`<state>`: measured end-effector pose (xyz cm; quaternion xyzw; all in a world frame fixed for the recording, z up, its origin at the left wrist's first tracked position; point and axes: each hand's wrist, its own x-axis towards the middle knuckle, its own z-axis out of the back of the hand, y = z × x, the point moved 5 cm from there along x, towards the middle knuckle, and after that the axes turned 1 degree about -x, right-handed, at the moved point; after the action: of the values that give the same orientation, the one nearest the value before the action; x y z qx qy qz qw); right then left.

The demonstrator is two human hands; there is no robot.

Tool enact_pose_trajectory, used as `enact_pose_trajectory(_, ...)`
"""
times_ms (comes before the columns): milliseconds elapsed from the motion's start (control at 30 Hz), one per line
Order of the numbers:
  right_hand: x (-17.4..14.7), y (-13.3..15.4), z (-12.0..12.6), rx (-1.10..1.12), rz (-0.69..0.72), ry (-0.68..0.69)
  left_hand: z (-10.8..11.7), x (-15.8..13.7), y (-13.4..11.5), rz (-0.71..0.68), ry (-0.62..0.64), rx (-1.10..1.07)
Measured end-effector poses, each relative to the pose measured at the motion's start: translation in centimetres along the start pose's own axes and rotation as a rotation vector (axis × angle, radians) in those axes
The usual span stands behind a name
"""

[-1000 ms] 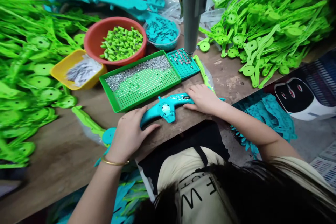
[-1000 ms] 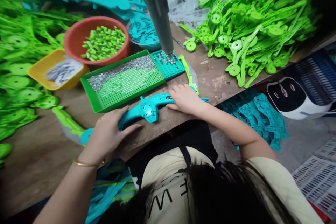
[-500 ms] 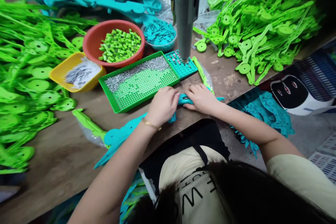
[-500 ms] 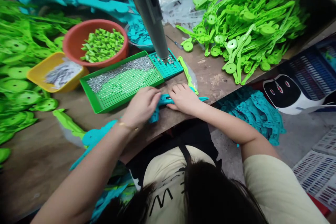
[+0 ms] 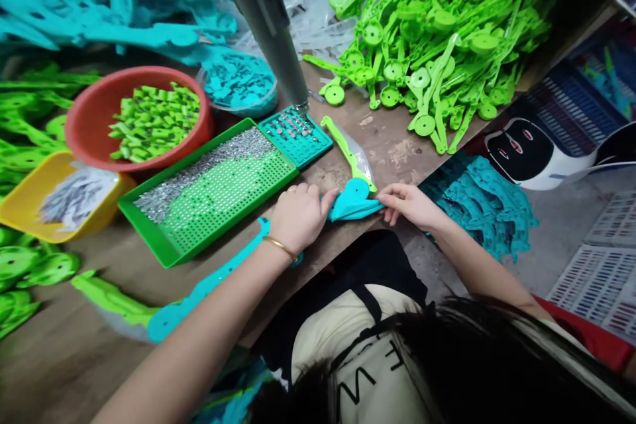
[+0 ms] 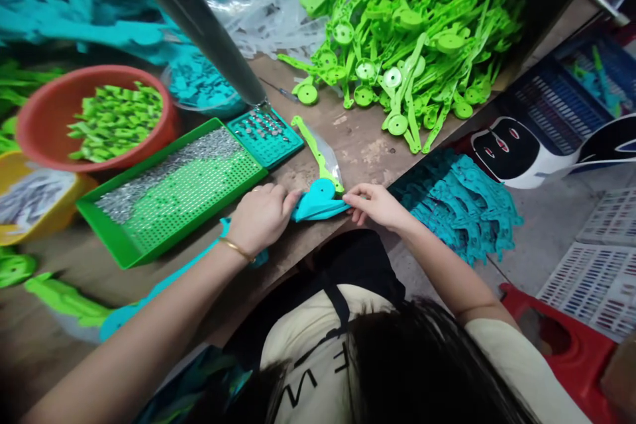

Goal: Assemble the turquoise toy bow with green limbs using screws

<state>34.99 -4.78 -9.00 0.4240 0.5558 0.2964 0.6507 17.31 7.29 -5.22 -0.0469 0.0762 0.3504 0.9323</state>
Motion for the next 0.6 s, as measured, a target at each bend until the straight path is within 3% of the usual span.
enact_pose_trajectory(133,-0.8,-0.1,-0.8,0.182,0.059,-0.055,1.7,-0.2,-0.5,-0.048,-0.035,0.011)
enact_pose_trajectory(267,-2.6,1.3,-1.2,0.147,0.14,-0.08,3.4,-0.2,-1.1,-0.026,0.086,-0.082)
enact_pose_trajectory(367,-3.4,2.8,-1.7,0.122,0.109,0.107,4.0,-1.0,-1.4,0.038,0.145,-0.062)
enact_pose_trajectory(467,-3.1,4.7,-2.3,0.126,0.082,0.341,4.4,-2.3,-1.6,-0.015,0.08,-0.055)
enact_pose_trajectory(600,-1.8,7.0,-2.9,0.118,0.109,0.31,5.0,-3.9,-1.7,-0.126,-0.087,-0.085)
